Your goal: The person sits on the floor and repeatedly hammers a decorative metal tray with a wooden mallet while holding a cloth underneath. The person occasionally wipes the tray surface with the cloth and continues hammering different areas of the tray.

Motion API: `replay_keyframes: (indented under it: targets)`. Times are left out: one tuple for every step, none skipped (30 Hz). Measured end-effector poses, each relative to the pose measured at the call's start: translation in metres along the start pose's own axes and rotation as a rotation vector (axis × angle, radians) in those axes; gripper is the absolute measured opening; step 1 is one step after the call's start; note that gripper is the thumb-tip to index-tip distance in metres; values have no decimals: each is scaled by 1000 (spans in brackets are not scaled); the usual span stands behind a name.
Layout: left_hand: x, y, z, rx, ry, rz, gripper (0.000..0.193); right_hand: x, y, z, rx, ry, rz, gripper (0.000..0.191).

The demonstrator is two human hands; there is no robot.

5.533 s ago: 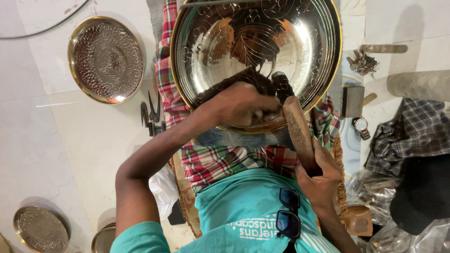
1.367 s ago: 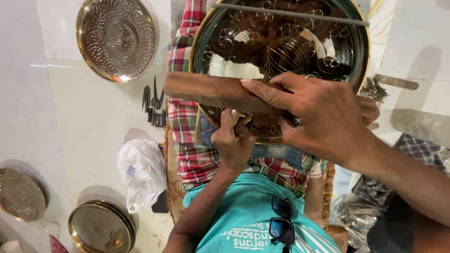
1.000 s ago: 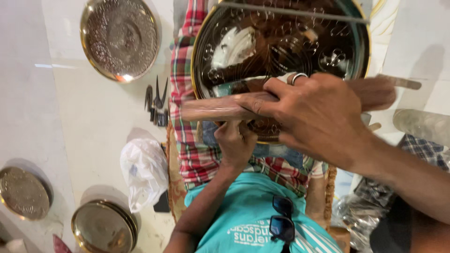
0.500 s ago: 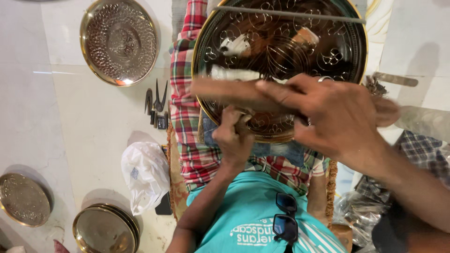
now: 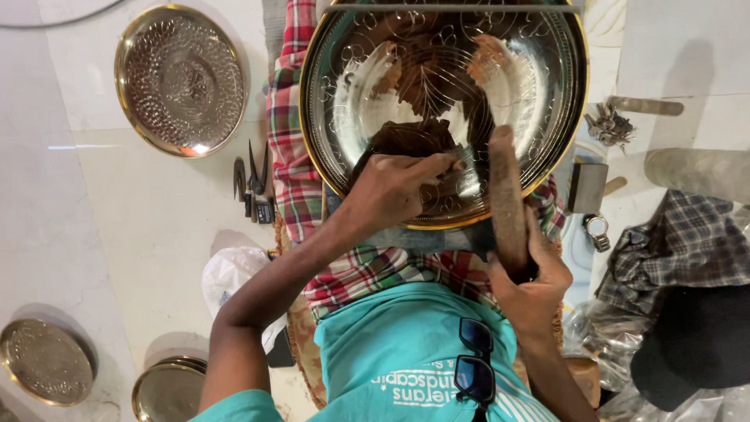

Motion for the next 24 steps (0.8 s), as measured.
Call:
replay_keyframes:
  targets:
    - [-1,2,-4,-1,-26,-41,66,1,1,-1,21,-23,-9,69]
    - [-2,4,-6,2,-53,-81,67,2,2,-3,45,-45,-20,69]
    - [-3,4,-6,-18,-42,-88,67,2,1,-4,28,-24,-15,69]
    - [-3,4,-7,-42,-26,-93,67,1,-1,-6,10,-9,-10,69]
    - [-3,4,-8,-65,-11,-99,68,1,-2,-9,-9,7,-3,69]
    - [-4,6,-8,-98,1,-104,66,0,-6,-13,29,9,26,69]
    - [-4,7,-10,-125,5,-114,64,0,-10,-16,70,21,51,69]
    - [-4,10,-11,-152,8,-125,62,0,-14,-19,111,33,76,68]
    - [-5,11,-10,-121,71,-105,61,-1,-16,-25,115,-38,105,66]
    - [-8,10,-9,-99,143,-80,61,-2,-18,-30,114,-120,139,63]
    - [-11,10,-9,-74,214,-57,61,-2,-19,-34,114,-200,171,60]
    - [-13,17,-14,-92,185,-151,61,-3,-16,-33,173,-230,142,60]
    - [-16,24,-20,-105,155,-248,62,-3,-13,-31,234,-255,112,60]
    - [-19,30,-25,-124,130,-345,62,-2,-10,-27,291,-285,86,60]
    - [-24,28,-25,-135,203,-318,61,0,-11,-19,256,-254,134,54]
    - [-27,26,-22,-141,273,-289,59,5,-11,-11,225,-222,178,49]
    - [-28,25,-19,-139,335,-264,58,10,-12,-3,198,-181,216,44]
    - [-29,29,-19,-148,321,-337,61,17,-12,3,237,-181,200,47]
    - [-31,32,-21,-166,314,-406,63,23,-9,9,269,-190,189,50]
    - [-32,34,-22,-185,305,-479,66,28,-6,14,299,-196,179,52]
    - [-35,33,-19,-134,340,-487,64,34,-8,21,317,-142,249,44]
    - [-38,33,-15,-84,370,-491,62,39,-7,28,334,-91,313,37]
    - [-40,31,-11,-29,394,-494,61,44,-9,32,354,-35,370,30]
    - [-41,29,-9,-21,429,-486,59,46,-5,31,350,-94,337,39]
Point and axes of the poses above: each hand's wrist, its own x-axis away from the middle knuckle, its own y-axis out of the palm, z = x × y, the point moved 6 cm from there along -x, towards the middle knuckle, and after that the axes turned 2 degrees about z, right-handed, at the moved point
